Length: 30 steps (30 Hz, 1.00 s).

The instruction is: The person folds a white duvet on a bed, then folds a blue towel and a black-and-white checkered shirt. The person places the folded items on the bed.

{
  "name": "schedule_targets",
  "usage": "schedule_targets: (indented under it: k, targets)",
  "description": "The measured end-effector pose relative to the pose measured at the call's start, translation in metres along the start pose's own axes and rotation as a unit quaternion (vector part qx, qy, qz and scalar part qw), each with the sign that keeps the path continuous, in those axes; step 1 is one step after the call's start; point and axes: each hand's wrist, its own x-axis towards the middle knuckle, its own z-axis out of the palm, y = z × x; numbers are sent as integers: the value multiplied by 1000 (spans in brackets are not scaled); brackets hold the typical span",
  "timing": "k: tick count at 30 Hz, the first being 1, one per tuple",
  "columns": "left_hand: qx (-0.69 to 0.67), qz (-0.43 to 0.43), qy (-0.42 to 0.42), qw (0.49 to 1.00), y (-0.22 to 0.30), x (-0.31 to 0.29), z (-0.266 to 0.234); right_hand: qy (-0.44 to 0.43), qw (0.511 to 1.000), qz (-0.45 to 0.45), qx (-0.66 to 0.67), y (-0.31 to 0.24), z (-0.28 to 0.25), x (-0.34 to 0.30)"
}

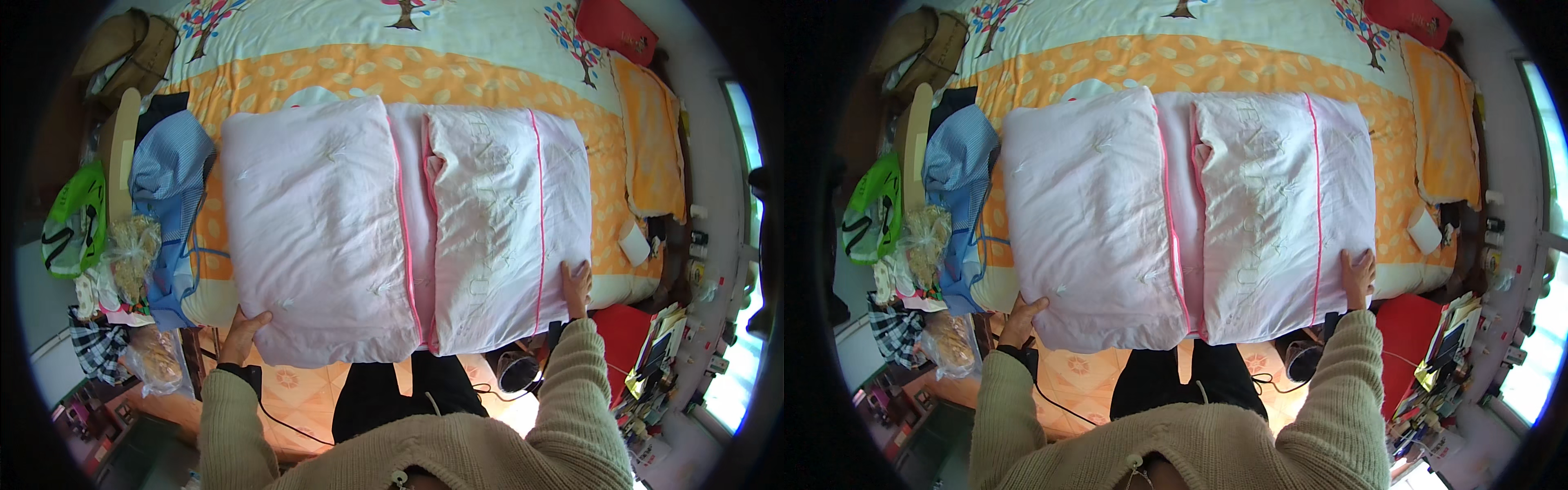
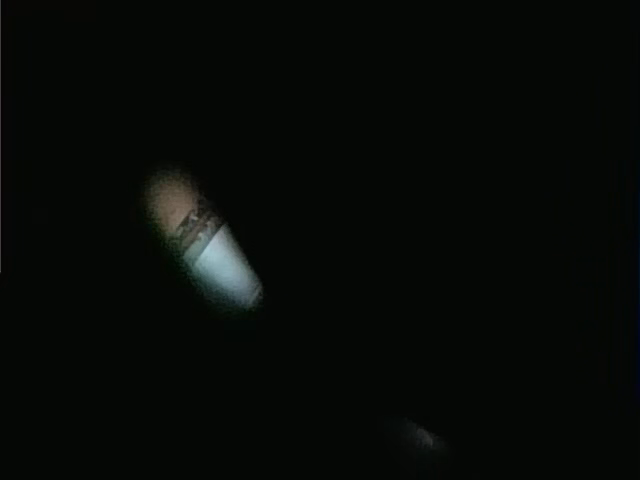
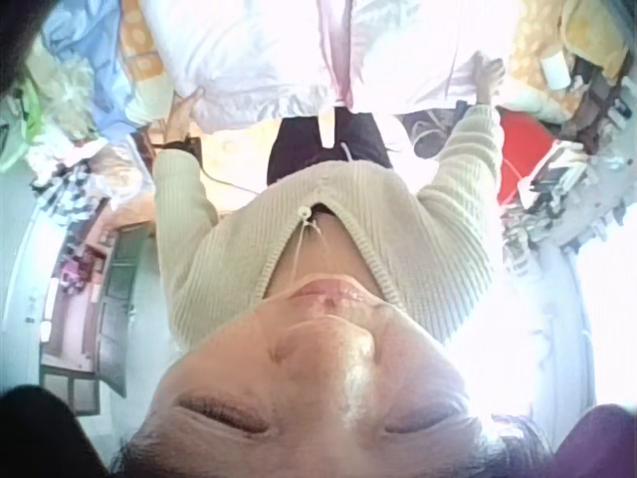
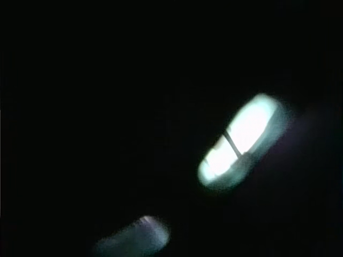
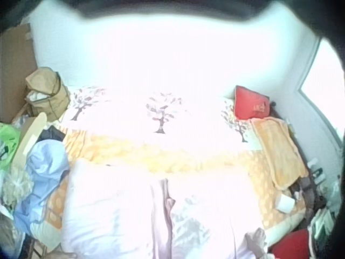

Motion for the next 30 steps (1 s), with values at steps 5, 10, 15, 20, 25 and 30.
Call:
schedule_targets:
  k: [5,10,15,20,25,30]
  targets:
    - [7,-37,7,999,14,-6,15,-62,991,-4,116,27,-16,44]
    - [5,2,42,999,45,-36,44,-166,957,-6,237,20,-45,58]
    - [0,43,40,998,46,-46,53,-304,895,-60,322,1,-97,56]
    - [82,85,123,985,25,-29,37,-353,820,-118,436,-45,-142,11]
    - [54,129,119,983,-12,-6,23,-290,836,-174,432,-103,-174,-58]
    - [-78,172,28,982,-17,2,24,-260,853,-222,394,-198,-236,-180]
